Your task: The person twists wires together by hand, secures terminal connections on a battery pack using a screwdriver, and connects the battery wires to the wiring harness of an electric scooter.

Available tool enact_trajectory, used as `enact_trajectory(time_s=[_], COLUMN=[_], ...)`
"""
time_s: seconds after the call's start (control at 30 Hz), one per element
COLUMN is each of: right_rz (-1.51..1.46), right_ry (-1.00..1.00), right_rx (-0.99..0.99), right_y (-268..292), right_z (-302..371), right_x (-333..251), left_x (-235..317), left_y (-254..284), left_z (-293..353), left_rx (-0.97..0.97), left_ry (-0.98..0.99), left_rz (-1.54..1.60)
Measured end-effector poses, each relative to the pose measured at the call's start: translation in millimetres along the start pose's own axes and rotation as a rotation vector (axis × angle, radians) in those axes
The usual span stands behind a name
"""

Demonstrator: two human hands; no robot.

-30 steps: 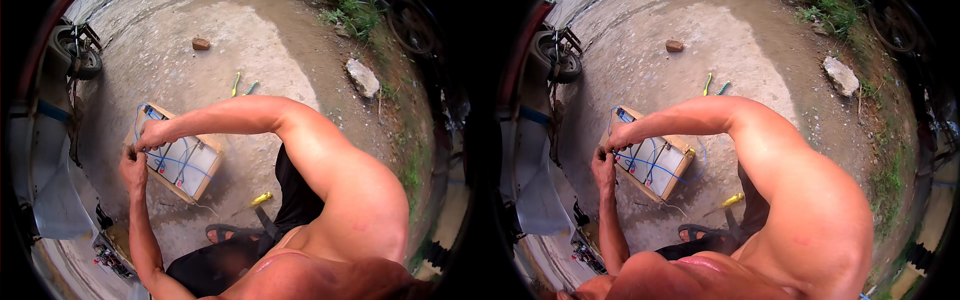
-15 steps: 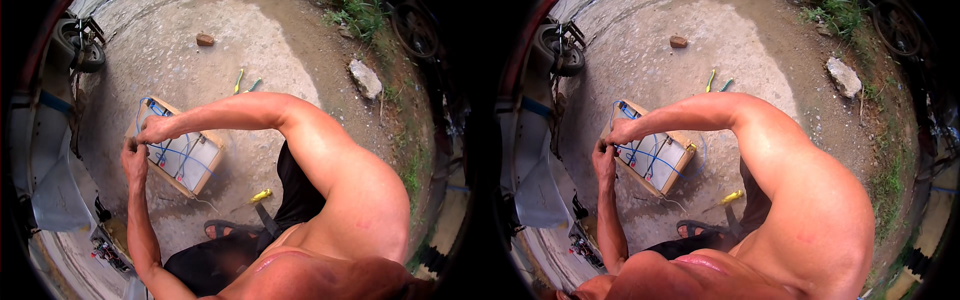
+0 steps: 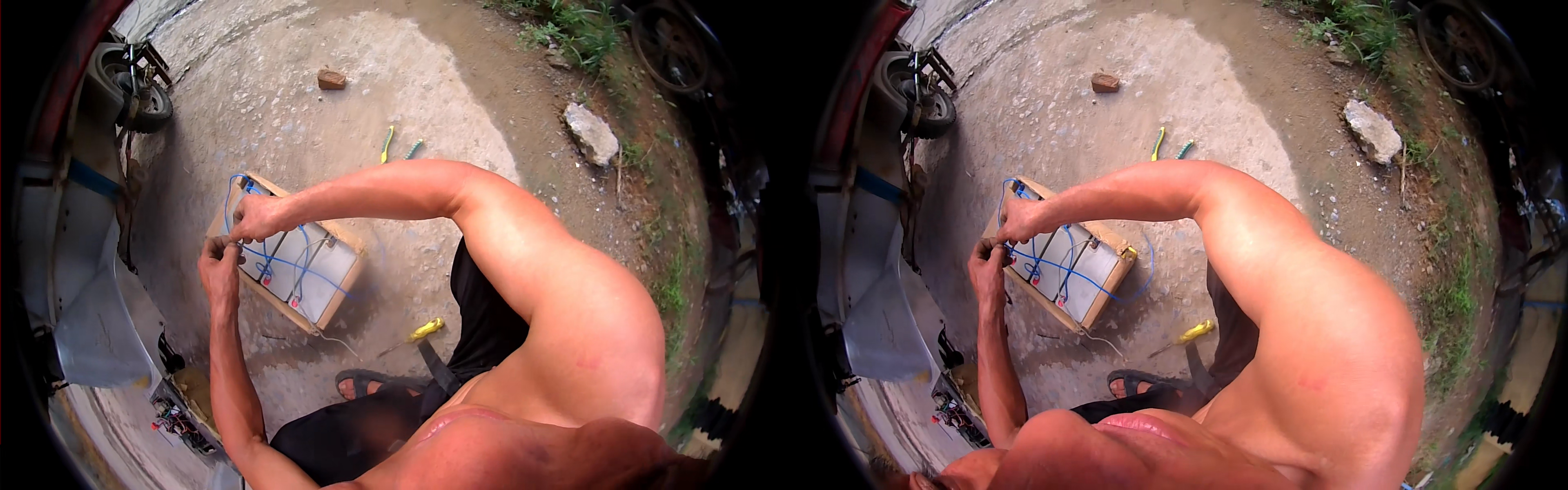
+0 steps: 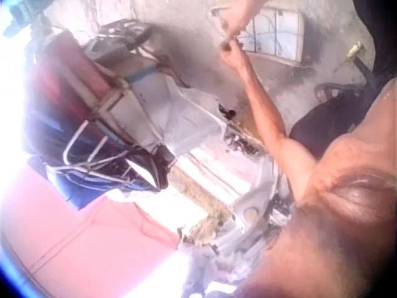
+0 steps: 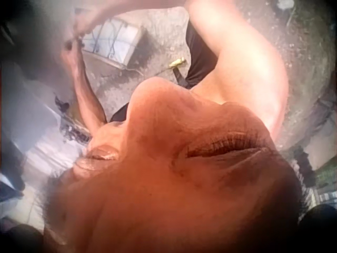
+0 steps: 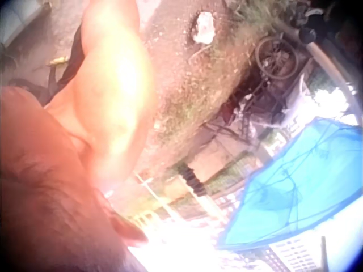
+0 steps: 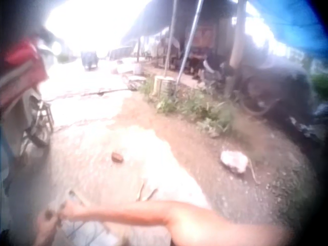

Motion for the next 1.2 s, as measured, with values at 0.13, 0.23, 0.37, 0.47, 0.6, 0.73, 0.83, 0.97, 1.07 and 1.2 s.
enact_trajectory(time_s=[0.13,0.23,0.37,0.47,0.6,0.73,0.83,0.97,1.07,1.2], right_rz=[0.051,0.113,0.08,0.064,-0.101,-0.353,-0.401,-0.457,-0.223,-0.041], right_ry=[0.0,-0.013,0.005,0.006,0.047,0.146,0.155,0.163,0.179,0.247], right_rx=[-0.004,0.012,0.016,-0.003,0.032,-0.049,-0.09,-0.098,-0.111,-0.102], right_y=[0.7,4.2,4.5,-5.5,-9.0,-9.0,-12.5,-5.8,2.2,11.6], right_z=[5.3,8.9,6.8,4.4,-3.3,-4.4,-0.6,-5.0,-3.6,0.2], right_x=[-8.4,-12.7,-6.4,-10.8,-0.9,9.0,5.8,6.8,-6.3,-22.8], left_x=[-1.8,0.6,0.1,0.1,9.6,16.7,9.7,1.0,0.6,8.6], left_y=[0.3,-2.4,-7.1,-2.9,-3.0,-2.0,4.2,9.6,15.2,13.7], left_z=[-0.4,-0.5,-4.2,0.6,-0.4,0.0,3.1,-0.1,1.1,-1.1], left_rx=[-0.003,-0.024,-0.021,0.052,0.084,0.003,-0.048,-0.132,-0.096,-0.048], left_ry=[0.007,-0.005,-0.006,0.005,-0.072,-0.051,-0.009,-0.012,-0.027,-0.083], left_rz=[0.005,0.061,0.079,0.029,0.012,0.137,0.168,0.374,0.352,0.313])
Point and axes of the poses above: each hand's wrist, its own z-axis away from the middle knuckle, its own y-axis out of the back of the hand, x = y × z, the point moved 1 cm from there along -z, towards the middle knuckle, and after that the axes turned 11 degrees about y, right-handed, at the moved point
